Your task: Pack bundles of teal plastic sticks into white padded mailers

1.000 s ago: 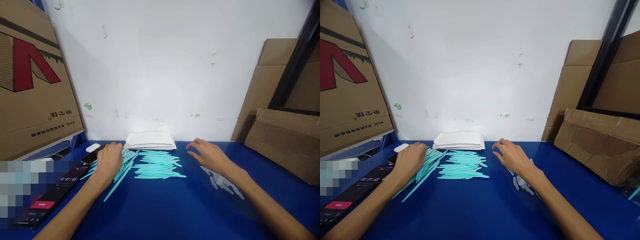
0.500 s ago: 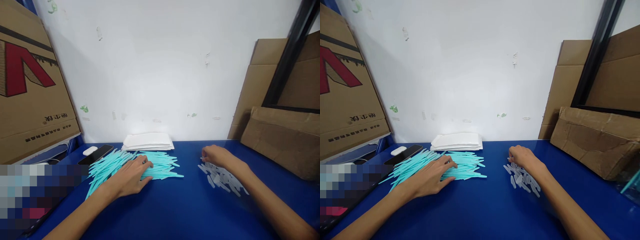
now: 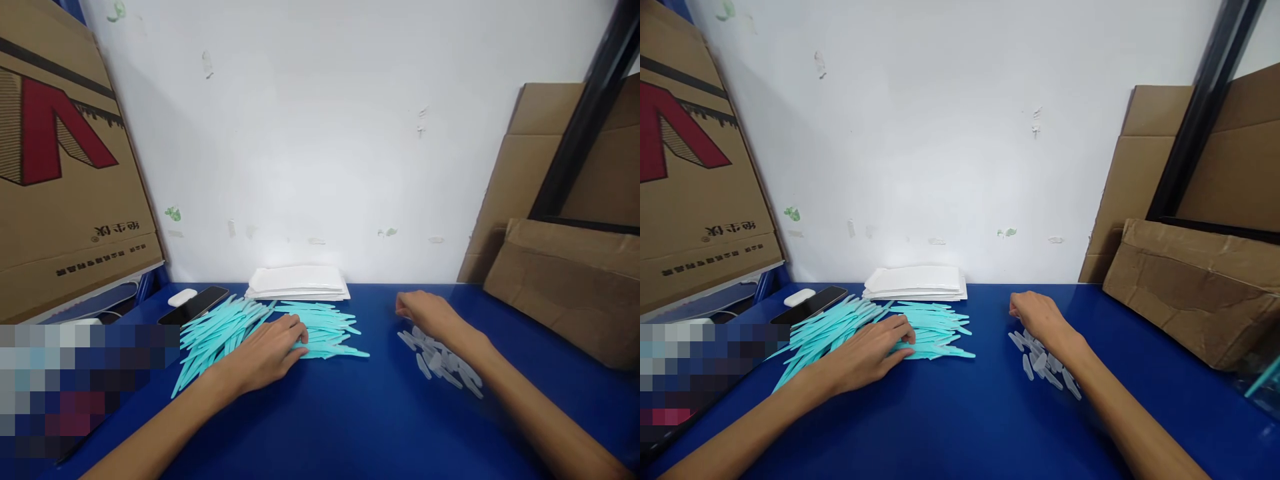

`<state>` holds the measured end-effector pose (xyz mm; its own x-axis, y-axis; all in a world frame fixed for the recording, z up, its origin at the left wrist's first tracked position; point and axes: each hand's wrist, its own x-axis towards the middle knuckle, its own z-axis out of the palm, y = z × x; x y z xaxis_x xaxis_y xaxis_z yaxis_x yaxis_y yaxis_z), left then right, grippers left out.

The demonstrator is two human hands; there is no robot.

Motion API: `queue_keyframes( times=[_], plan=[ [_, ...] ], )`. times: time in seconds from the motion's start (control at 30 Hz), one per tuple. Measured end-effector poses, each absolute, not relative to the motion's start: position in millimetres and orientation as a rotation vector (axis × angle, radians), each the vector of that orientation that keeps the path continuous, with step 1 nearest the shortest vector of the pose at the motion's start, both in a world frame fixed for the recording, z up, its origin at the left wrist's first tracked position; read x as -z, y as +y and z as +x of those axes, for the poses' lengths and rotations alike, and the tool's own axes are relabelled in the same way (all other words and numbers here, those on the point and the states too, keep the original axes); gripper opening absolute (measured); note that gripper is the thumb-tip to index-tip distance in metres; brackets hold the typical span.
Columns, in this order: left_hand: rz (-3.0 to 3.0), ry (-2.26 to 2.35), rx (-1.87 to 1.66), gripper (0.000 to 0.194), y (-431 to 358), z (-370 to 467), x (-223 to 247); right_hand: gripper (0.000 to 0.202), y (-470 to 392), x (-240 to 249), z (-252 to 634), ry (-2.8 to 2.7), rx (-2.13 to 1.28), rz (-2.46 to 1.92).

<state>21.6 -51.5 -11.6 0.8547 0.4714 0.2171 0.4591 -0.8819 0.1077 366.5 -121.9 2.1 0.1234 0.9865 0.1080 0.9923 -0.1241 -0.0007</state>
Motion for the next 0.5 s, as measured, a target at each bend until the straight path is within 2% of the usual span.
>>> queue_keyframes(
  times=[0.4,0.5],
  plan=[
    [2.961,0.729,-0.506,0.018,-51.0,22.9,8.3,0.022,-120.6,-6.8,346.1,-2.047,0.193,-2.158],
    [2.965,0.732,-0.508,0.016,-51.0,22.7,7.6,0.024,-121.0,-7.5,349.7,-2.045,0.100,-2.179]
  ],
)
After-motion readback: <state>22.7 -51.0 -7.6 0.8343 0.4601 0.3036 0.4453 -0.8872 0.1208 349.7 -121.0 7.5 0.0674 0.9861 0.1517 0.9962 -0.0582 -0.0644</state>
